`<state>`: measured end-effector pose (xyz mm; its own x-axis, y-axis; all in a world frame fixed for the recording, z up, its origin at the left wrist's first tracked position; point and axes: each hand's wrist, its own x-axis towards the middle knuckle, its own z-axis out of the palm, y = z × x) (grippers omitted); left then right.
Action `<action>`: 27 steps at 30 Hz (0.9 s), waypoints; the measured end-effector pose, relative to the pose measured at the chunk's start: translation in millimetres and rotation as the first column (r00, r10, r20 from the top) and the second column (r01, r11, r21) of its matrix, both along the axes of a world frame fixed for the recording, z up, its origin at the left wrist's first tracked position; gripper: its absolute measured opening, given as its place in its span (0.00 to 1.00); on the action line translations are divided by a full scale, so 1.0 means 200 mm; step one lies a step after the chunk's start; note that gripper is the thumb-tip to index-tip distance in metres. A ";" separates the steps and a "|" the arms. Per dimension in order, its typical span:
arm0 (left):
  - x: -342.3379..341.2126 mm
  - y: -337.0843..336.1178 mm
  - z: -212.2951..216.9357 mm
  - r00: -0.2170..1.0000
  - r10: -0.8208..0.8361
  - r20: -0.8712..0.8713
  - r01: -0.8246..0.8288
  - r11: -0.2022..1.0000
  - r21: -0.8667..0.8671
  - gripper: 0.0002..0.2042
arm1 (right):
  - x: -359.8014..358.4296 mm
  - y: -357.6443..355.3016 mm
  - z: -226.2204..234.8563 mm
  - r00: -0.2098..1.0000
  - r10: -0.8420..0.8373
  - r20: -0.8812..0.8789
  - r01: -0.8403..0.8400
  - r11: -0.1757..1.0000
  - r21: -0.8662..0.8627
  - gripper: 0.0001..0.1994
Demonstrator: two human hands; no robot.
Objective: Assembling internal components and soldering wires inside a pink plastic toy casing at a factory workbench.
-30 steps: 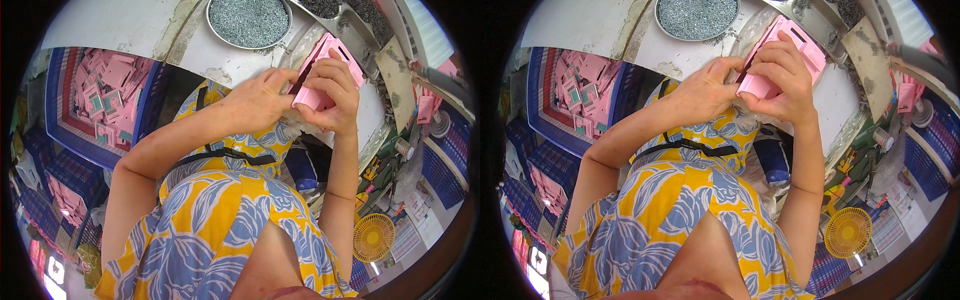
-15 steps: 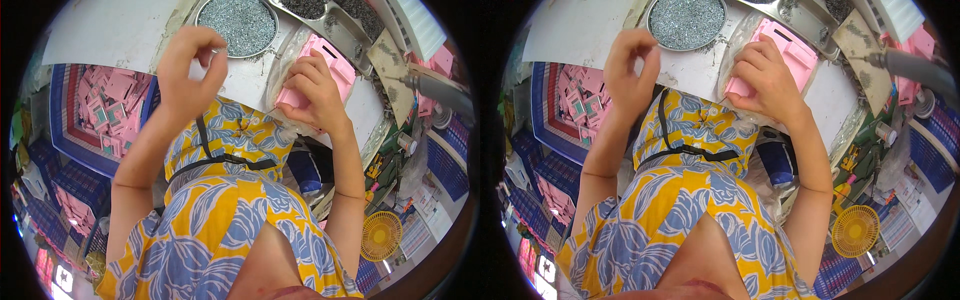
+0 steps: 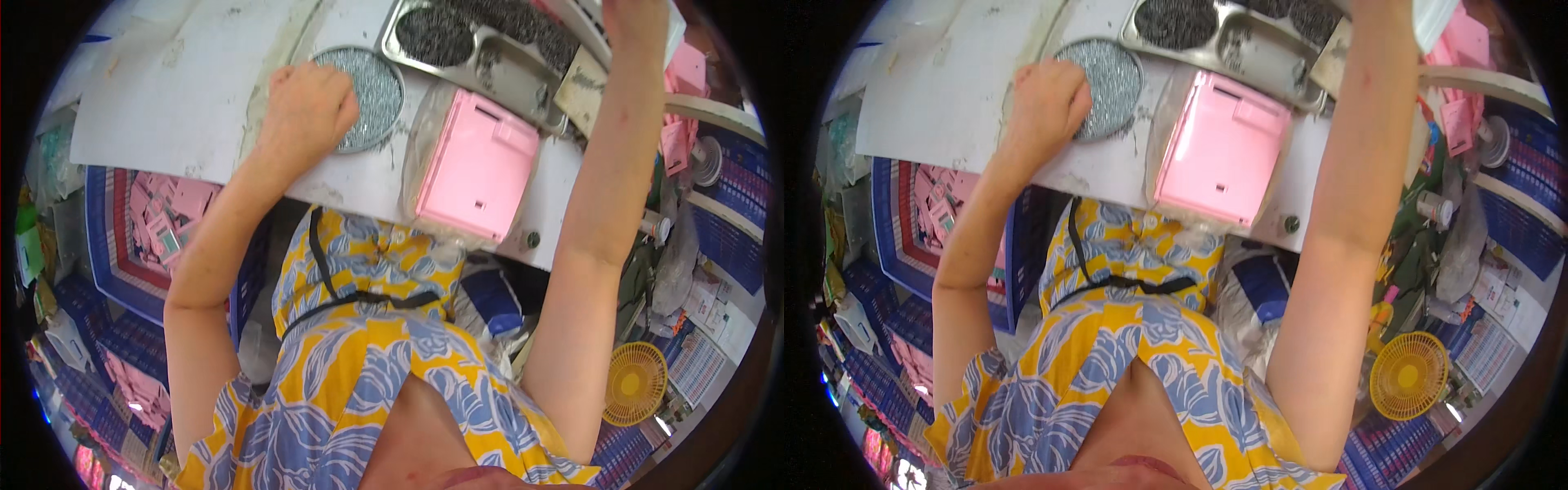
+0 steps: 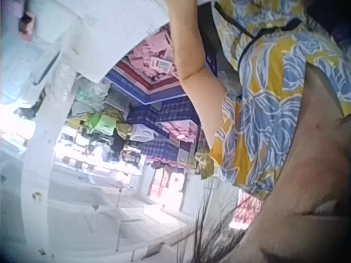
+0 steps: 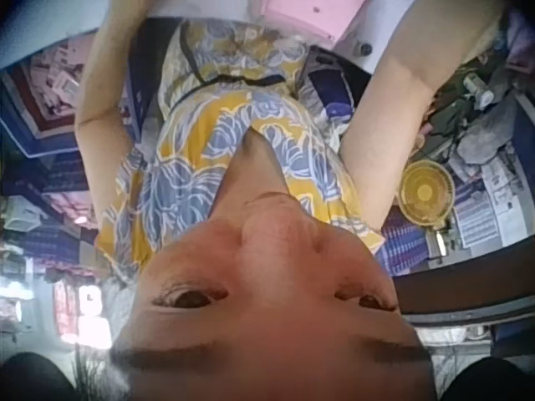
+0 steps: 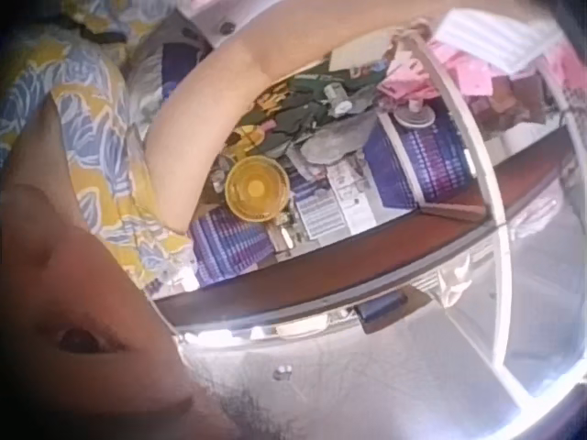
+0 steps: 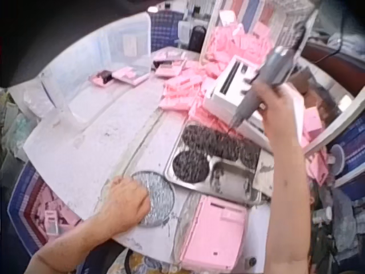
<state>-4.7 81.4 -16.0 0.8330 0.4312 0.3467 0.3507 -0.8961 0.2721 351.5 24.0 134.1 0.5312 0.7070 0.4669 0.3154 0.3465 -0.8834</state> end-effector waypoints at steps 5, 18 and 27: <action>-0.01 0.02 0.03 0.991 -0.066 0.118 0.072 0.996 -0.047 0.06 | -0.32 -0.08 0.03 0.994 0.094 -0.055 -0.092 0.995 0.031 0.16; 0.07 -0.38 0.25 0.918 -0.307 0.252 0.395 0.773 -0.496 0.12 | -0.79 -1.12 -0.16 0.953 0.106 -0.284 -0.089 0.993 0.074 0.13; 0.35 -0.64 0.22 0.785 -0.461 0.415 0.613 0.674 -0.412 0.07 | -0.93 -1.30 -0.28 0.902 0.017 -0.431 -0.016 1.000 0.008 0.15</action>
<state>64.6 -47.1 28.0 0.8870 0.1069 0.4493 -0.2991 -0.6084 0.7352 166.5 -236.2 77.6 0.6696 0.7159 0.1975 -0.1021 0.3522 -0.9303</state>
